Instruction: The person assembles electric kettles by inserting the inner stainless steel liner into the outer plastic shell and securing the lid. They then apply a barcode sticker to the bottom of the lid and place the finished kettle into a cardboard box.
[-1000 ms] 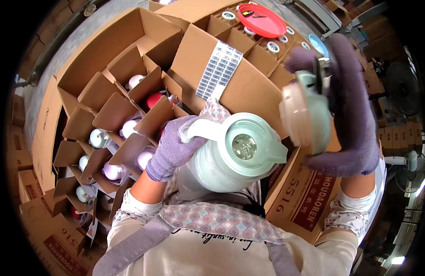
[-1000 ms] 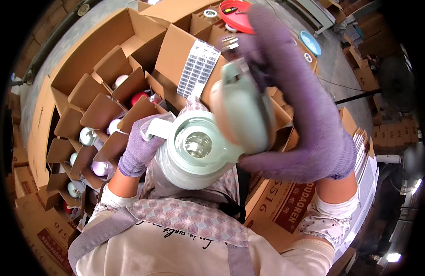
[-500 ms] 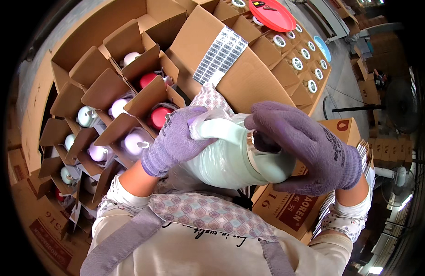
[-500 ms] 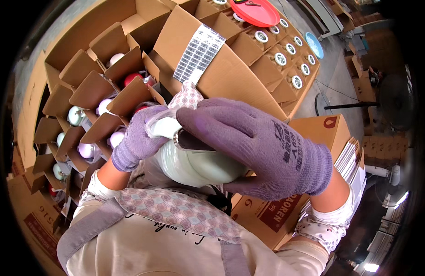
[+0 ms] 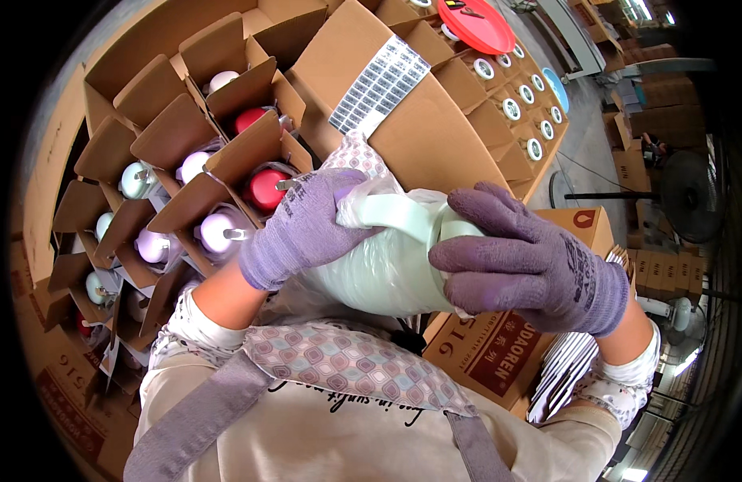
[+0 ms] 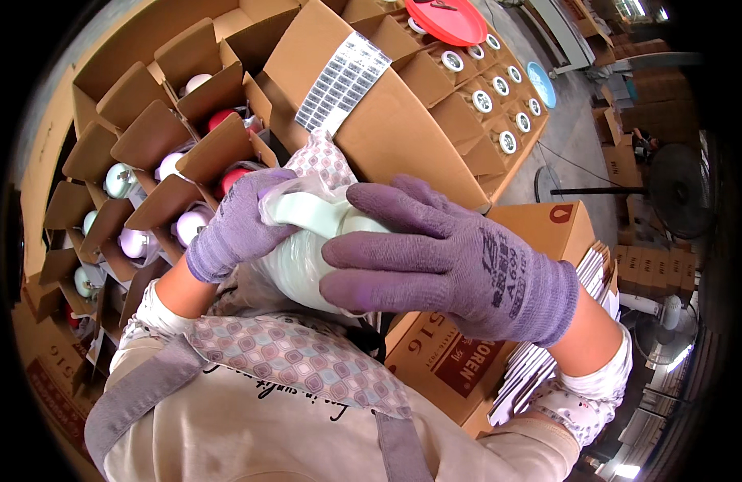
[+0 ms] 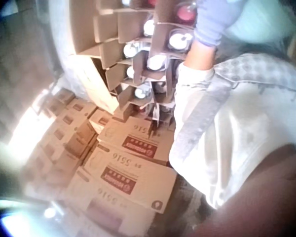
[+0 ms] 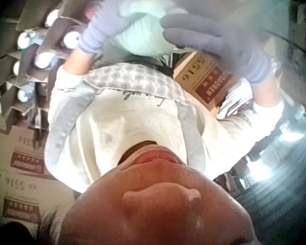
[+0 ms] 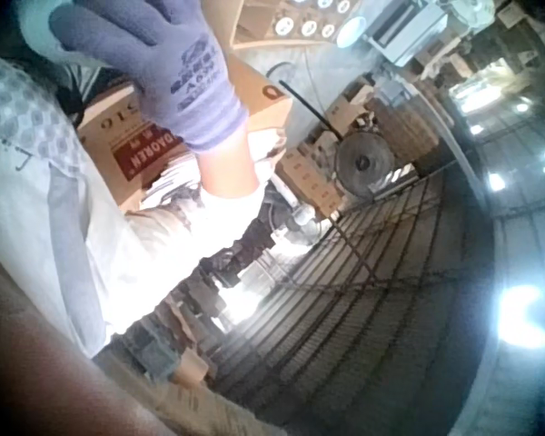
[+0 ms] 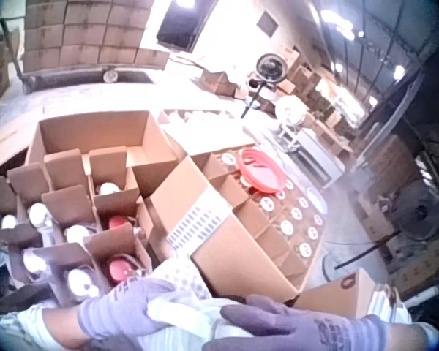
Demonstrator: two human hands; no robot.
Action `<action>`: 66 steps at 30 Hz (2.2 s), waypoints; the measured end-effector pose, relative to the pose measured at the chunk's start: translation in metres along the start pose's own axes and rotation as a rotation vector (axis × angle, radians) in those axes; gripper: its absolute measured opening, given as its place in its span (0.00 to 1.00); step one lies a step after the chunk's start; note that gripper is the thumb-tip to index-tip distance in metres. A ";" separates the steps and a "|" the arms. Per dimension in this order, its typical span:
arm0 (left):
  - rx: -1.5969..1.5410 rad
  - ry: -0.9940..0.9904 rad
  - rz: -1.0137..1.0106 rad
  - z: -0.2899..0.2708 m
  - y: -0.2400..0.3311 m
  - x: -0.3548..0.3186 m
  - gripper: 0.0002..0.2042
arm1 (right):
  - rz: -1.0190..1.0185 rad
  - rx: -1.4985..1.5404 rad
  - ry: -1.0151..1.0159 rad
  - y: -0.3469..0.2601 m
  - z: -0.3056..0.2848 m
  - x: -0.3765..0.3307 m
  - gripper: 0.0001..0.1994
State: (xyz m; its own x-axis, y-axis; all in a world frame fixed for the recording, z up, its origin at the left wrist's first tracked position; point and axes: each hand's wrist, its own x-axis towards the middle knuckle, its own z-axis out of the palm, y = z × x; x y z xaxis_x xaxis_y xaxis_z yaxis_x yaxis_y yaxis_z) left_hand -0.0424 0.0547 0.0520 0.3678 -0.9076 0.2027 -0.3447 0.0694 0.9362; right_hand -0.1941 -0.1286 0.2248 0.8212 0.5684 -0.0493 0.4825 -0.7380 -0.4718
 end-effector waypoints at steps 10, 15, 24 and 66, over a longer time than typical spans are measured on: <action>0.136 0.054 0.117 0.006 0.002 -0.008 0.17 | 0.357 -0.032 0.040 -0.035 -0.025 -0.006 0.47; 0.087 0.015 0.147 0.007 0.004 -0.005 0.15 | 0.518 -0.103 -0.098 -0.043 -0.018 0.005 0.48; 0.127 -0.062 0.184 0.008 0.014 -0.003 0.13 | 0.225 -0.145 -0.063 -0.028 -0.008 -0.009 0.43; 0.138 -0.054 0.198 0.002 0.018 0.000 0.17 | 0.410 -0.284 -0.131 -0.057 -0.022 -0.002 0.32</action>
State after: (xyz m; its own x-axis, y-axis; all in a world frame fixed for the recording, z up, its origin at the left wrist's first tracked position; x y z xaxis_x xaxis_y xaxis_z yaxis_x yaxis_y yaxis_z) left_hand -0.0499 0.0548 0.0689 0.2360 -0.9030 0.3589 -0.5218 0.1938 0.8308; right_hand -0.2162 -0.0956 0.2709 0.9240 0.2388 -0.2986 0.2073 -0.9691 -0.1336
